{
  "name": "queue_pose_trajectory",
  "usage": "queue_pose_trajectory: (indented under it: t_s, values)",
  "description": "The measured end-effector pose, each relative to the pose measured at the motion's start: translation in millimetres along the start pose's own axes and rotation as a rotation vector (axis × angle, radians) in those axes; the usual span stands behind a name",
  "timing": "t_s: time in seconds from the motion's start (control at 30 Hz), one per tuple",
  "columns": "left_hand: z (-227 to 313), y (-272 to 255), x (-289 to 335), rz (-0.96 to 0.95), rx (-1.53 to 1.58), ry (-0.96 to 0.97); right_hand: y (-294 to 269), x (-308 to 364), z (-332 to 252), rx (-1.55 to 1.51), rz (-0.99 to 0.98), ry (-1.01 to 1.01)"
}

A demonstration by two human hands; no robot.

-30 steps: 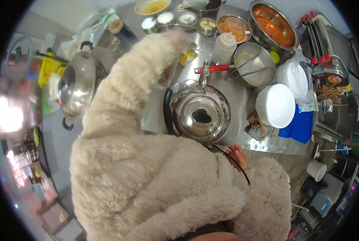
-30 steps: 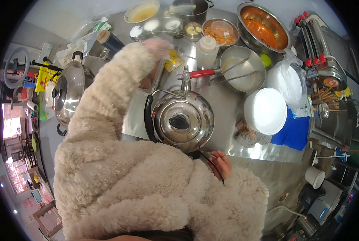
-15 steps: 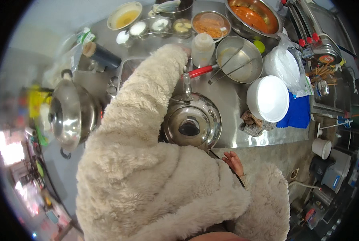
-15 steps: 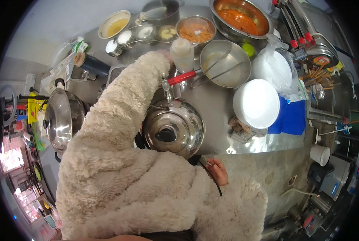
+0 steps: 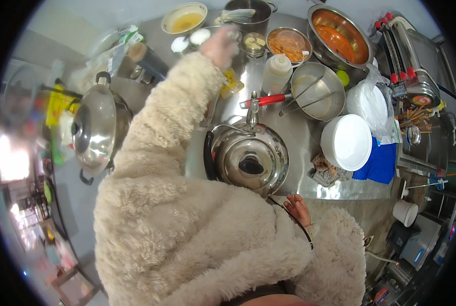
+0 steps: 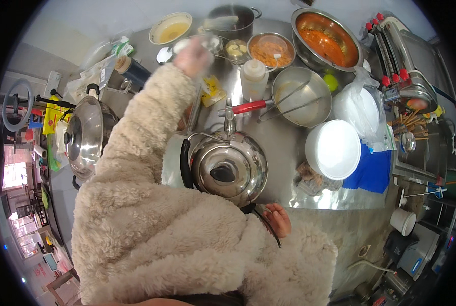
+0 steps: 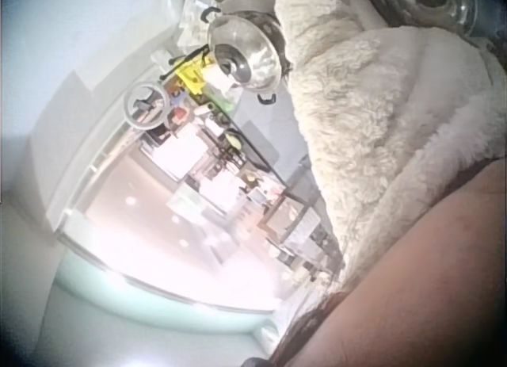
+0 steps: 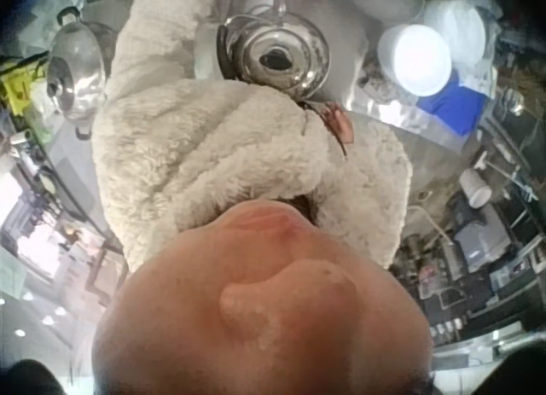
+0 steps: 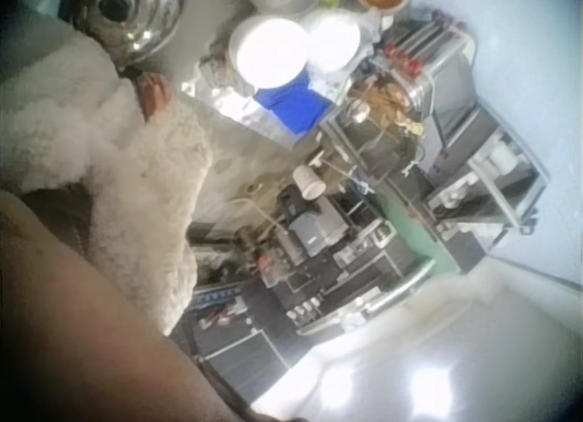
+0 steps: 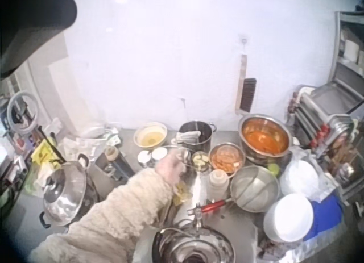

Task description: The person handles multiple ingredient packets and containers in a commercial kitchen, opening and pouring contents into a pot. They move between the countertop and a refrigerated display, retrieving and placing items while organizing the workspace.

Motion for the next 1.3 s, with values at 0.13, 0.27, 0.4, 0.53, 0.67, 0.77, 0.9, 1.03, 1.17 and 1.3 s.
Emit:
queue_pose_trajectory:
  t_s: [0.13,0.27,0.4,0.53,0.67,0.77,0.9,1.03,1.17,1.3]
  values:
    - [-39.3,-80.7,-15.2,0.342,0.26,-0.096,-4.6,-6.0,1.5,-0.056,0.051,0.046]
    - [-69.1,-95.9,-8.8,0.511,0.538,-0.191,3.5,-10.1,0.5,-0.048,-0.017,0.033]
    - [-89.1,-85.4,-17.4,0.43,0.698,-0.217,9.4,-12.1,-4.2,-0.025,-0.011,0.041]
    - [-109.0,-86.9,-17.5,0.58,0.456,-0.267,14.0,-11.3,-6.7,-0.014,0.011,0.041]
    - [-100.2,-87.6,-11.2,0.652,0.181,-0.207,16.1,-11.8,-5.6,-0.018,0.01,0.038]
    - [-84.2,-80.9,-12.7,0.561,-0.022,-0.198,15.6,-11.7,-4.8,-0.009,0.013,0.036]
    - [-71.7,-59.0,-19.6,0.382,-0.152,-0.205,15.4,-10.4,-3.4,-0.009,0.008,0.029]
    - [-65.6,-40.6,-27.0,0.296,-0.285,-0.125,15.2,-7.3,-2.4,-0.014,-0.004,0.0]
    - [-71.7,-54.9,-27.6,0.389,-0.306,-0.162,8.2,-2.2,-1.5,-0.039,0.028,0.006]
    - [-81.3,-83.2,-23.2,0.3,-0.441,-0.197,5.4,-0.9,1.6,-0.056,0.046,-0.014]
Point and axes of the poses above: each hand's wrist, its own x-axis away from the middle knuckle, its own y-axis out of the palm, z = x × y, the point moved 6 cm from there along -x, towards the middle knuckle, and after that the axes turned 7 degrees about y, right-handed, at the moved point
